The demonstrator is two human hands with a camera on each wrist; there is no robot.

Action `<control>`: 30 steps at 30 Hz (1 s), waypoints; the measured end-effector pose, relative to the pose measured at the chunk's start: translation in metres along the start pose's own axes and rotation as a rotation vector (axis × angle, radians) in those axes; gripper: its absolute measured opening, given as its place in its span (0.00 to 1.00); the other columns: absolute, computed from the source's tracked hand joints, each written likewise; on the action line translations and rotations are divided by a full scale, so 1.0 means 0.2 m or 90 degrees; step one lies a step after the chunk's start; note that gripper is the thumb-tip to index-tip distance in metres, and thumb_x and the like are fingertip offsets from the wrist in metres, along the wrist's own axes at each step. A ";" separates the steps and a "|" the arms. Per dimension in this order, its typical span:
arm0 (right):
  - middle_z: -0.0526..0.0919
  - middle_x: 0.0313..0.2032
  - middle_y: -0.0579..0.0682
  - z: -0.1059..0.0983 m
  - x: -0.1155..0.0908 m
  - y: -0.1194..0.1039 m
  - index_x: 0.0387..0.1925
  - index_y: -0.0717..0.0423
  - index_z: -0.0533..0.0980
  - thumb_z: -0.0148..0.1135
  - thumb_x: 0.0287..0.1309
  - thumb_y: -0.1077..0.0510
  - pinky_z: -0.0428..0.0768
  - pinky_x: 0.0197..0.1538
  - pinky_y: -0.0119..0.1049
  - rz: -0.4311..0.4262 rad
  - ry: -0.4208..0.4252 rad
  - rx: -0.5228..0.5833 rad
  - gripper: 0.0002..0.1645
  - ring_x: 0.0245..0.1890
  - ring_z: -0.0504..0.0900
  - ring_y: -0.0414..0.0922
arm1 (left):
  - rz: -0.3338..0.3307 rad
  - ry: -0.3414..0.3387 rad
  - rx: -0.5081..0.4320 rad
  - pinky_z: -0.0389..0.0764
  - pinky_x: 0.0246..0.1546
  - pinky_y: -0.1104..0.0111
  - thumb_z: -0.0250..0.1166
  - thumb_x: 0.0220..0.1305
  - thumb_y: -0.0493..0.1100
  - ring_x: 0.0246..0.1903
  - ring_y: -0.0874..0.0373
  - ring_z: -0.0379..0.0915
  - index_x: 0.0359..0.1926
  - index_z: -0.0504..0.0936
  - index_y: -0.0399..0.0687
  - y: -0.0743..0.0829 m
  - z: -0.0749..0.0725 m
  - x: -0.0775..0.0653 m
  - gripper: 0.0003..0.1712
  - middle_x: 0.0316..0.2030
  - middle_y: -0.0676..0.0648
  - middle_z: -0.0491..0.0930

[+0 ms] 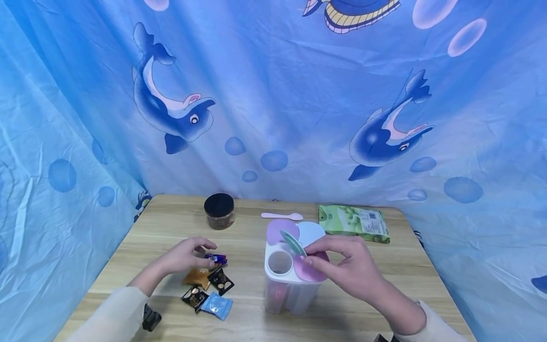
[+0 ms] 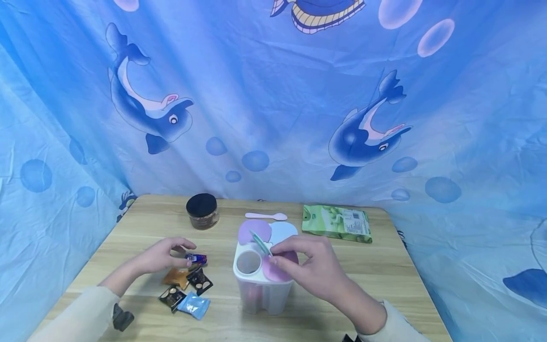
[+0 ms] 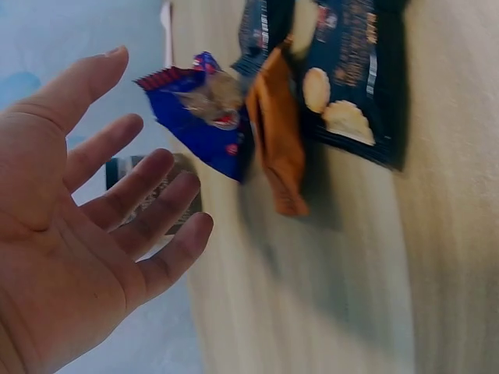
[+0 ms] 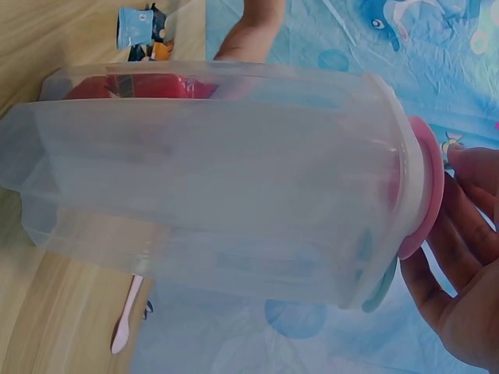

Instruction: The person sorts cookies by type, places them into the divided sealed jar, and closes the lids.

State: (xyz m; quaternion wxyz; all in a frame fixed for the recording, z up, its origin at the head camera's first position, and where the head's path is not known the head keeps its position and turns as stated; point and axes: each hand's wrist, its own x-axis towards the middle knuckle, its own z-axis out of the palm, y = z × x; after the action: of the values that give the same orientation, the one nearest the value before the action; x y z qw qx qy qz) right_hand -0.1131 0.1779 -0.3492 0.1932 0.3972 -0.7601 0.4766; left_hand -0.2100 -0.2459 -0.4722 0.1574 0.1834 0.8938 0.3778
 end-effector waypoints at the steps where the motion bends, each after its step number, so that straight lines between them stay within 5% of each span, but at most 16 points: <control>1: 0.88 0.31 0.41 0.00 0.00 0.00 0.40 0.50 0.88 0.76 0.54 0.68 0.80 0.34 0.27 -0.006 0.000 0.000 0.14 0.29 0.82 0.35 | 0.002 -0.006 -0.007 0.84 0.50 0.53 0.76 0.60 0.45 0.53 0.40 0.80 0.60 0.80 0.37 -0.01 0.00 0.00 0.30 0.58 0.36 0.80; 11: 0.88 0.30 0.40 0.00 -0.01 0.00 0.40 0.51 0.88 0.76 0.55 0.68 0.80 0.32 0.26 -0.002 -0.003 -0.007 0.12 0.28 0.82 0.34 | 0.025 -0.026 -0.023 0.81 0.44 0.65 0.76 0.59 0.44 0.46 0.49 0.81 0.55 0.83 0.37 -0.06 0.02 0.01 0.25 0.48 0.42 0.84; 30: 0.87 0.30 0.41 0.01 -0.01 0.00 0.40 0.51 0.88 0.75 0.56 0.67 0.79 0.31 0.27 0.005 -0.003 0.006 0.11 0.28 0.80 0.34 | -0.022 -0.007 -0.018 0.81 0.42 0.60 0.73 0.62 0.42 0.42 0.54 0.80 0.51 0.86 0.43 -0.07 0.04 0.01 0.17 0.44 0.48 0.86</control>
State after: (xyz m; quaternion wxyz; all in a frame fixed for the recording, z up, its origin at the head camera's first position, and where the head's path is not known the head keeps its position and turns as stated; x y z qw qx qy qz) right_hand -0.1121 0.1779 -0.3512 0.1877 0.3963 -0.7599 0.4798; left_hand -0.2114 -0.2482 -0.4885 0.1716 0.1679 0.8905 0.3865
